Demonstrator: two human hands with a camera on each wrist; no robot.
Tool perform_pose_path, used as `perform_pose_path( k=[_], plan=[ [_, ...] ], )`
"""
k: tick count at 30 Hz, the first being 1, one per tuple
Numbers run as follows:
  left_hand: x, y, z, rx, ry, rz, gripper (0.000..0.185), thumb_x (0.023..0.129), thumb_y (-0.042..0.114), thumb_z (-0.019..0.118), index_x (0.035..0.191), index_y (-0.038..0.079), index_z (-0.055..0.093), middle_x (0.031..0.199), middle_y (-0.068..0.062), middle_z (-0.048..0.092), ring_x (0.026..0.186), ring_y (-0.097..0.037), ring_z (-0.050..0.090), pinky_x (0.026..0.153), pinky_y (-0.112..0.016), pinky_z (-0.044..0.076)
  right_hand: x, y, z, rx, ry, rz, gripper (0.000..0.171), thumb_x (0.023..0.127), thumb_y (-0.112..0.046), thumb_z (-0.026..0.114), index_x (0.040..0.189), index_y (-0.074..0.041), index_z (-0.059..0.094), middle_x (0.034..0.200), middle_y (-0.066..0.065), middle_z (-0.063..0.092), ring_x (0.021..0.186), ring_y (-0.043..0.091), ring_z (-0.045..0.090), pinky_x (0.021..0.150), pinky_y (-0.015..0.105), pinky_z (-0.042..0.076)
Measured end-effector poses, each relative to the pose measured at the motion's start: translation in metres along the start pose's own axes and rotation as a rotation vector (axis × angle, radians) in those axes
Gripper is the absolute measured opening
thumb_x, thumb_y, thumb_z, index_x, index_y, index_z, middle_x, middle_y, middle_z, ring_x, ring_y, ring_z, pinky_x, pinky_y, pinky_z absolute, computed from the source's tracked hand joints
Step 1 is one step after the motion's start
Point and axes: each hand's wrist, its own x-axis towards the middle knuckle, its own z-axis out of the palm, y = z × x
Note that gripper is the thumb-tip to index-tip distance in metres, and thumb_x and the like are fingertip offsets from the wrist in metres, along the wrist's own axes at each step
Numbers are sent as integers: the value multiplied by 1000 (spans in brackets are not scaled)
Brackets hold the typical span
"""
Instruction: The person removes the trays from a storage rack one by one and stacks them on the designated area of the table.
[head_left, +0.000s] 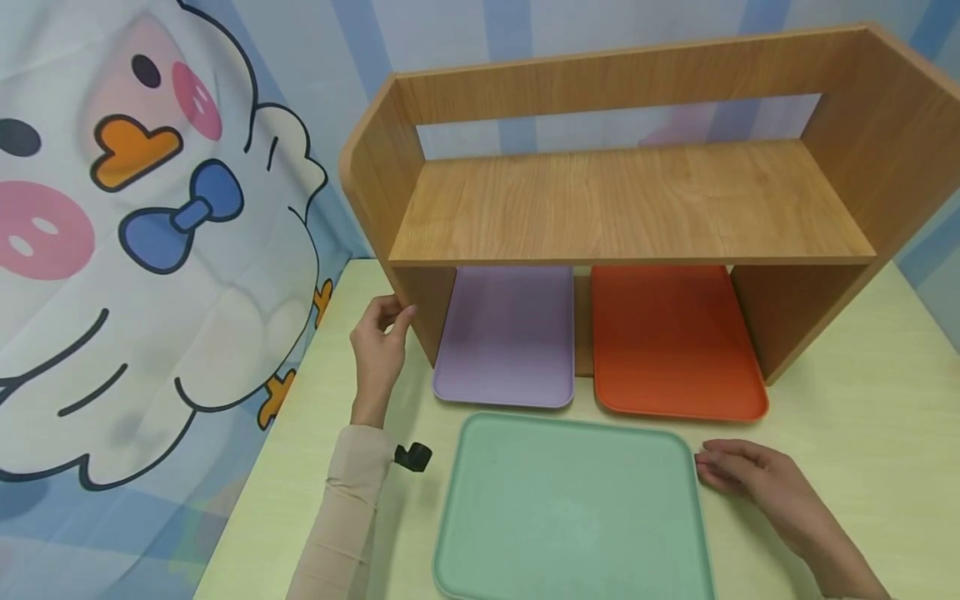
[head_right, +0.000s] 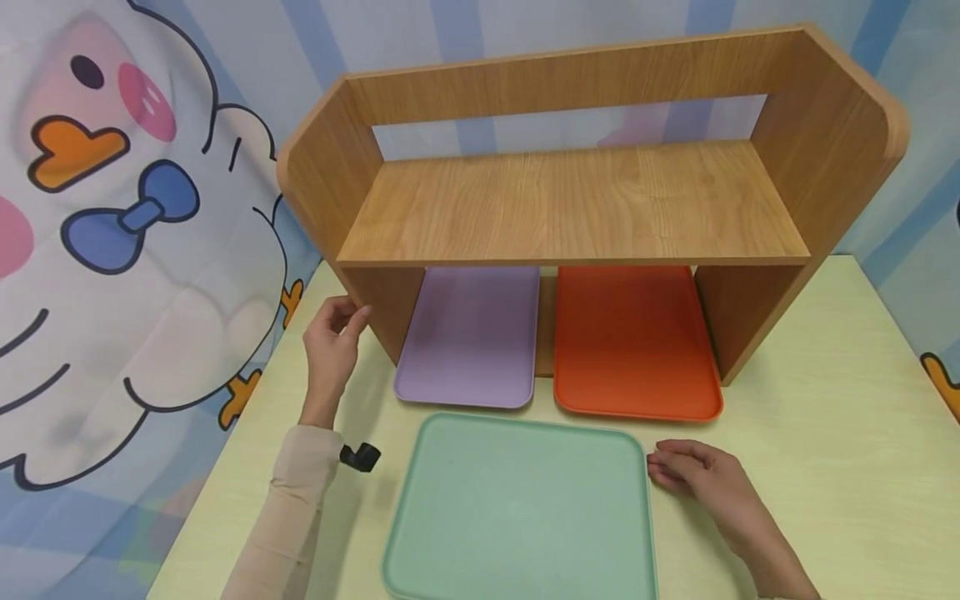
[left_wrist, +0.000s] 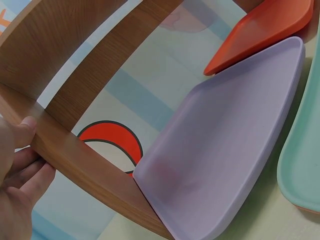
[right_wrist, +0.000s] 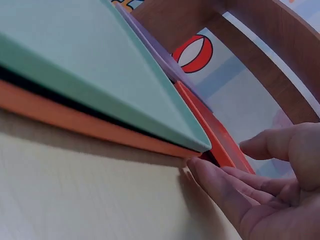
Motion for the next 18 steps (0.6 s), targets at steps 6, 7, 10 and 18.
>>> perform_pose_path(
  k=[6, 7, 10, 18],
  plan=[
    [0, -1, 0, 4, 5, 10, 25, 90, 21, 66, 109, 4, 63, 101, -11, 68, 96, -22, 66, 90, -33, 54, 2, 5, -3, 307, -82, -42, 49, 99, -14, 53, 135, 13, 34, 111, 1, 71, 105, 11, 66, 91, 28, 53],
    [1, -1, 0, 1, 6, 13, 25, 90, 20, 67, 109, 4, 63, 100, -11, 68, 95, -22, 66, 89, -33, 54, 3, 5, -3, 369, -97, -43, 44, 99, -12, 52, 134, 10, 37, 112, 3, 70, 107, 12, 65, 93, 30, 52],
    [1, -2, 0, -5, 5, 13, 24, 90, 20, 67, 108, 4, 63, 100, -11, 68, 95, -22, 66, 89, -33, 54, 4, 7, -4, 589, -163, -29, 25, 101, -8, 47, 124, 0, 52, 116, 9, 68, 111, 17, 63, 98, 34, 48],
    [1, -3, 0, 2, 3, 2, 25, 90, 22, 67, 109, 5, 63, 100, -10, 68, 96, -21, 66, 90, -33, 54, 7, 13, -4, 1112, -374, 5, 38, 106, -10, 28, 121, -1, 62, 125, 20, 61, 121, 28, 57, 110, 34, 37]
  ],
)
